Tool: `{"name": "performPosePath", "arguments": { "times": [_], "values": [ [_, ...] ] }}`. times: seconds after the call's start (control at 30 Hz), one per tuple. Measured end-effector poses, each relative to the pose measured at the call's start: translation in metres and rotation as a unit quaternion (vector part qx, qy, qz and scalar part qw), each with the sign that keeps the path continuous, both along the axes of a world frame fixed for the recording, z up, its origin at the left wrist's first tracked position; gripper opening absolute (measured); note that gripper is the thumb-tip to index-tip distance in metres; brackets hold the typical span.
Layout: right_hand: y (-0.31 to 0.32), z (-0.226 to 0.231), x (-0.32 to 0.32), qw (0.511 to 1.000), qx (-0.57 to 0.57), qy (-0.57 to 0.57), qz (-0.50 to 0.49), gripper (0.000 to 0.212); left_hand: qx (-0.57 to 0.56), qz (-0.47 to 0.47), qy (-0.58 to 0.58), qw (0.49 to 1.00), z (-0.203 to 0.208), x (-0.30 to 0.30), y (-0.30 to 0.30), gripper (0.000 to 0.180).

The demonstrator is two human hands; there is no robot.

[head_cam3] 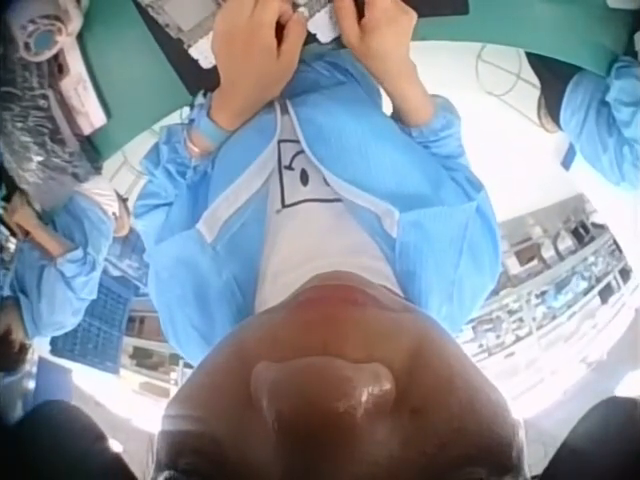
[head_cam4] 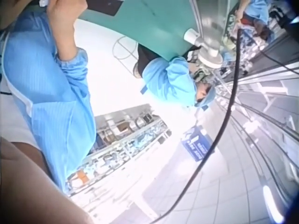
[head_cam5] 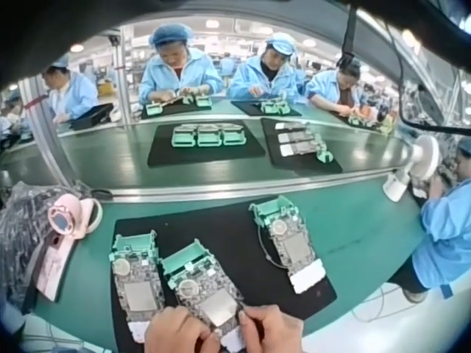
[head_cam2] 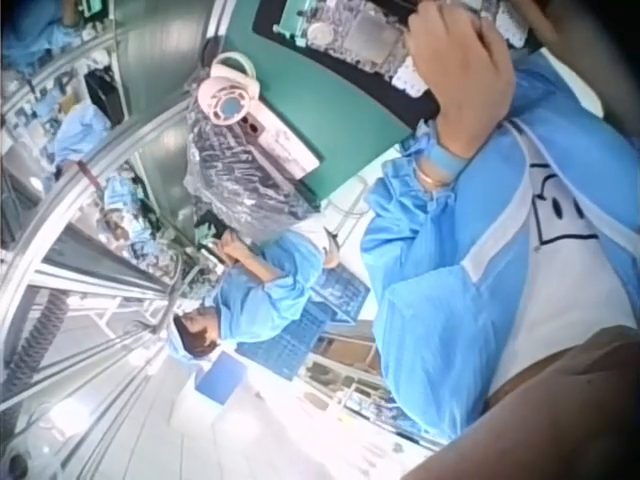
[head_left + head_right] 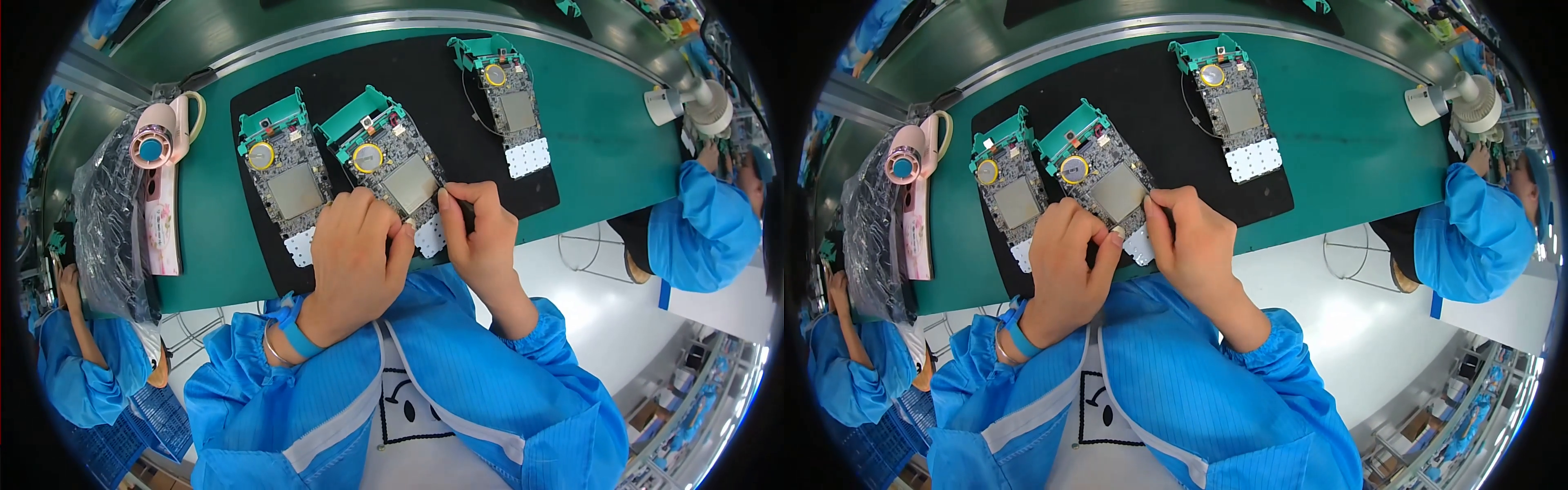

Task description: The person assembles electronic circuit boards by connecting components and tucking wires into plastic housings on an assembly line. This is done using tweezers for precision.

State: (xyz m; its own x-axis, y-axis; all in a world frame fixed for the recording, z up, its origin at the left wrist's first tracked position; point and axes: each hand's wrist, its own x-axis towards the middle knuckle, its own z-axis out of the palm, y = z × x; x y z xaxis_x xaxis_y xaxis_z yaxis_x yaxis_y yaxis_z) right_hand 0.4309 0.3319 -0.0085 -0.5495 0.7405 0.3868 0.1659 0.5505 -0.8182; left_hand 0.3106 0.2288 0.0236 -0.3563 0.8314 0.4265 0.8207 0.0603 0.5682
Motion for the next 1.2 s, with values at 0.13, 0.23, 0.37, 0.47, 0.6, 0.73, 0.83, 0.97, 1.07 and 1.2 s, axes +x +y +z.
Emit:
{"name": "performPosePath", "arguments": {
  "times": [0.13,0.23,0.37,0.47,0.6,0.73,0.83,0.97,1.07,1.2],
  "values": [
    [0.002,0.003,-0.001,0.999,0.026,0.031,-0.003,0.01,0.003,-0.02,0.002,1.0,0.0,-0.003,0.0,0.018],
    [0.004,0.002,0.0,0.999,0.001,0.032,0.01,0.01,0.012,-0.024,-0.003,1.0,-0.002,-0.004,-0.001,0.018],
    [0.003,0.006,-0.002,0.996,0.083,-0.011,0.015,0.011,0.015,-0.027,-0.004,0.999,-0.002,-0.004,0.0,0.018],
    [0.003,0.008,-0.003,0.998,0.051,-0.015,0.016,0.012,0.004,-0.033,-0.003,0.999,0.0,-0.005,-0.003,0.017],
    [0.005,0.013,0.016,0.991,0.117,-0.045,0.052,0.025,0.04,-0.046,-0.06,0.996,0.002,-0.008,-0.006,0.018],
    [-0.006,0.039,0.013,0.978,0.189,-0.08,0.045,0.03,0.072,-0.137,-0.092,0.984,0.02,-0.016,-0.009,0.034],
    [-0.011,0.048,0.021,0.978,0.167,-0.117,0.038,0.03,0.064,-0.091,0.033,0.993,0.038,-0.026,-0.005,0.052],
    [-0.004,0.07,0.035,0.983,0.056,-0.147,0.094,0.035,-0.015,-0.087,0.093,0.992,0.046,-0.052,0.013,0.058],
    [0.016,0.072,0.03,0.991,0.055,-0.081,0.094,0.034,-0.013,-0.156,0.08,0.985,0.046,-0.063,0.019,0.061],
    [0.026,0.084,-0.013,0.99,-0.107,-0.075,0.056,0.031,-0.026,-0.166,0.09,0.982,0.045,-0.062,0.027,0.061]
  ]
}}
